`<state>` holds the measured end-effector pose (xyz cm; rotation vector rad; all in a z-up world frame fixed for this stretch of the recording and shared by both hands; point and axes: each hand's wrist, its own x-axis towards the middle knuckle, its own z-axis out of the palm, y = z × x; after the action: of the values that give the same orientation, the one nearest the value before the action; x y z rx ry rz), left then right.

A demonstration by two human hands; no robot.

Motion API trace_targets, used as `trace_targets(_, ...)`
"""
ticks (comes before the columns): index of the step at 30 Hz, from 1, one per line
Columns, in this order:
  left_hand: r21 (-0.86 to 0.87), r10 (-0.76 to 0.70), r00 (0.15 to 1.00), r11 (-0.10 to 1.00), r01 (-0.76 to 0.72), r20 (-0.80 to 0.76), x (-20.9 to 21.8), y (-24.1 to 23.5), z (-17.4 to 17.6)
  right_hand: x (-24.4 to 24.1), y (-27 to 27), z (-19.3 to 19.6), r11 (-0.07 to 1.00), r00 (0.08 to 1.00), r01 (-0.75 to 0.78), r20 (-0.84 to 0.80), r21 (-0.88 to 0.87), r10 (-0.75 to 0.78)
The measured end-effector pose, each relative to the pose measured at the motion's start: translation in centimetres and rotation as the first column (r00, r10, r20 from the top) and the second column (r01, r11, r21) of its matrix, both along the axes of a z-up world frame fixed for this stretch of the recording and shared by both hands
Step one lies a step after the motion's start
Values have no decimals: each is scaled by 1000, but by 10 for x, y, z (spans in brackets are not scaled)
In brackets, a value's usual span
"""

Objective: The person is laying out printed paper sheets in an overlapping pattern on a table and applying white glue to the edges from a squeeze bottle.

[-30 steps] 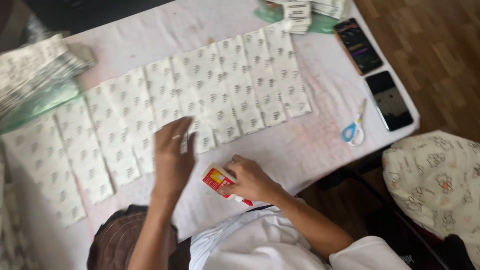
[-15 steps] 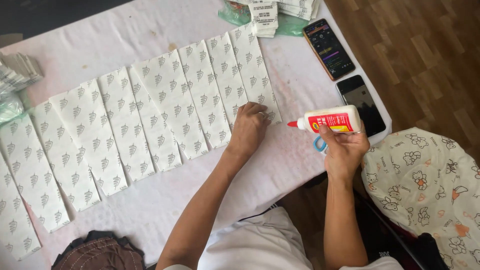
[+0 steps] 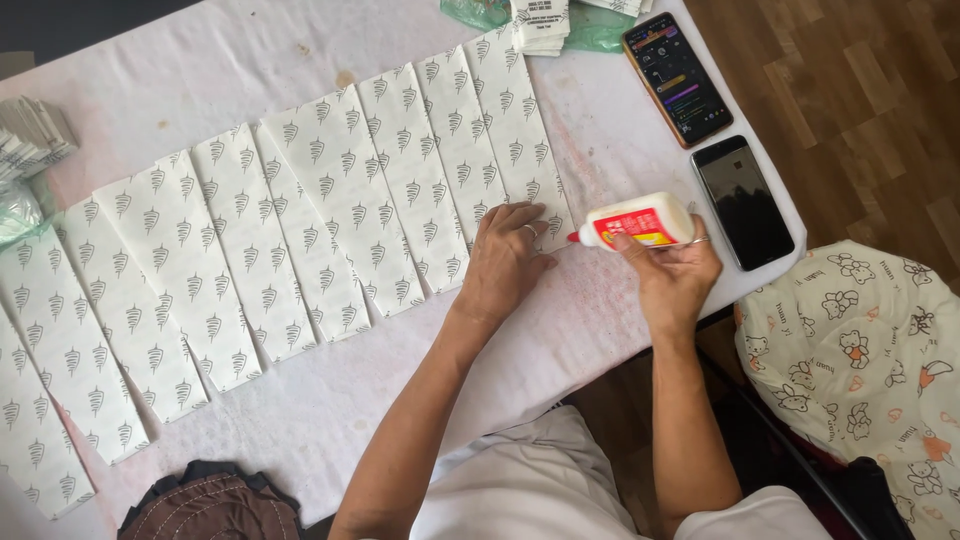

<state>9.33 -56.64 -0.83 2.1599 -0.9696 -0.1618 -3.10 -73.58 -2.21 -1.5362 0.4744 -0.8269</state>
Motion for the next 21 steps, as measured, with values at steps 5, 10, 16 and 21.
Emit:
trace_targets(5,1,9,1000,1000,-9,-15,-1,-1,0,5,11,7,1000,1000,1,-5,3,-1)
trace_targets(10,-6,23,1000,1000,-23,-10,-2,-1,4,9,27,2,1000,1000,-15,-8,5,15)
trace_targets(16,3,36,998,999,-36,-42,-2,-1,3,0,-5,0,997,1000,18,-5,-71,-19)
trace_targets(21,1,28,999,1000,-28,-25,-2,-2,0,7,19,-6,1000,1000,-5,7,12,5)
